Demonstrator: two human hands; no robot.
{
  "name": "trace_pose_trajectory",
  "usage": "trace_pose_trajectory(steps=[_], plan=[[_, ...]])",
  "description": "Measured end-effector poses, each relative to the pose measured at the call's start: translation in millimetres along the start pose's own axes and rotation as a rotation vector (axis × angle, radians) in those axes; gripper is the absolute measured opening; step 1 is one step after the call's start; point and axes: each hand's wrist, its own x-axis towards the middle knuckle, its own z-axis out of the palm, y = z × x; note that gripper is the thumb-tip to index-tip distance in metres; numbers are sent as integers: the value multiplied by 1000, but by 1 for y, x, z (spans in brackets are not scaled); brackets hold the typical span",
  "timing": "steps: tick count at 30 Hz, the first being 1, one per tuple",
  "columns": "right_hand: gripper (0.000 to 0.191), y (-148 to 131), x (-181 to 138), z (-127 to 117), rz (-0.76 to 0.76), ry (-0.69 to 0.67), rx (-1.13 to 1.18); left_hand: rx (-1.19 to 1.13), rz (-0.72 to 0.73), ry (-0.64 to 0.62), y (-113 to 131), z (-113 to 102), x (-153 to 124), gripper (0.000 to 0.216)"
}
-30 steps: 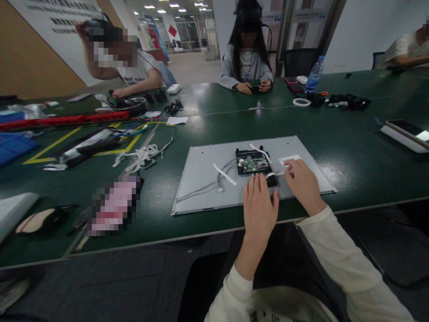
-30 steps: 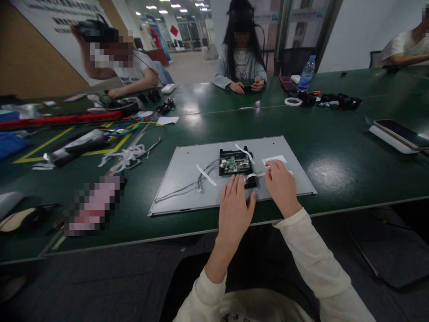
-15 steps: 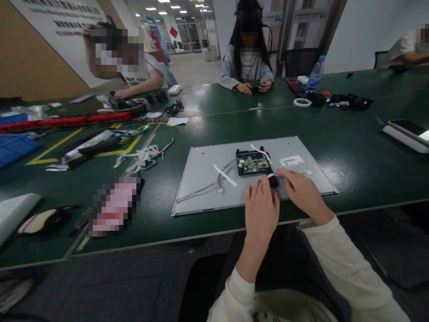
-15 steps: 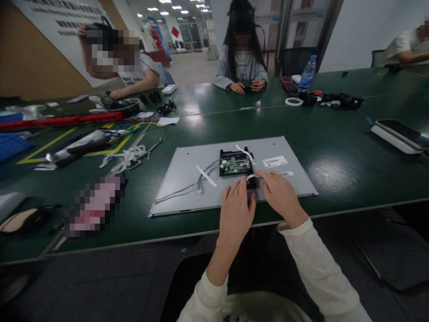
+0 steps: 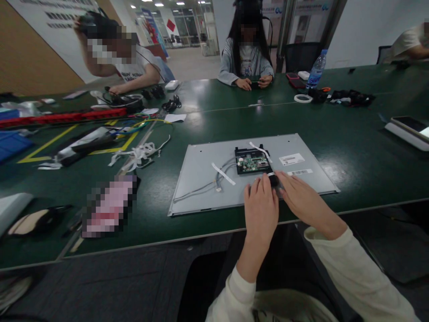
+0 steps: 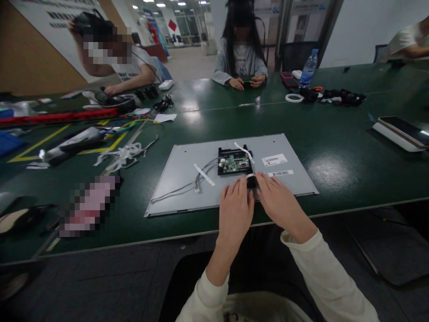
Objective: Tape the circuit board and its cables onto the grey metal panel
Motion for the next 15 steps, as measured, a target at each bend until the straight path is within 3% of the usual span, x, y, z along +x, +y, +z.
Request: trace_pose_trajectory(steps=[6, 15], plan=[[52, -2, -1, -2, 60, -6, 67, -23, 3, -4, 0, -1, 0, 41], [56, -1, -2, -4, 33, -8, 97, -110, -9, 3, -4, -1, -4, 43]])
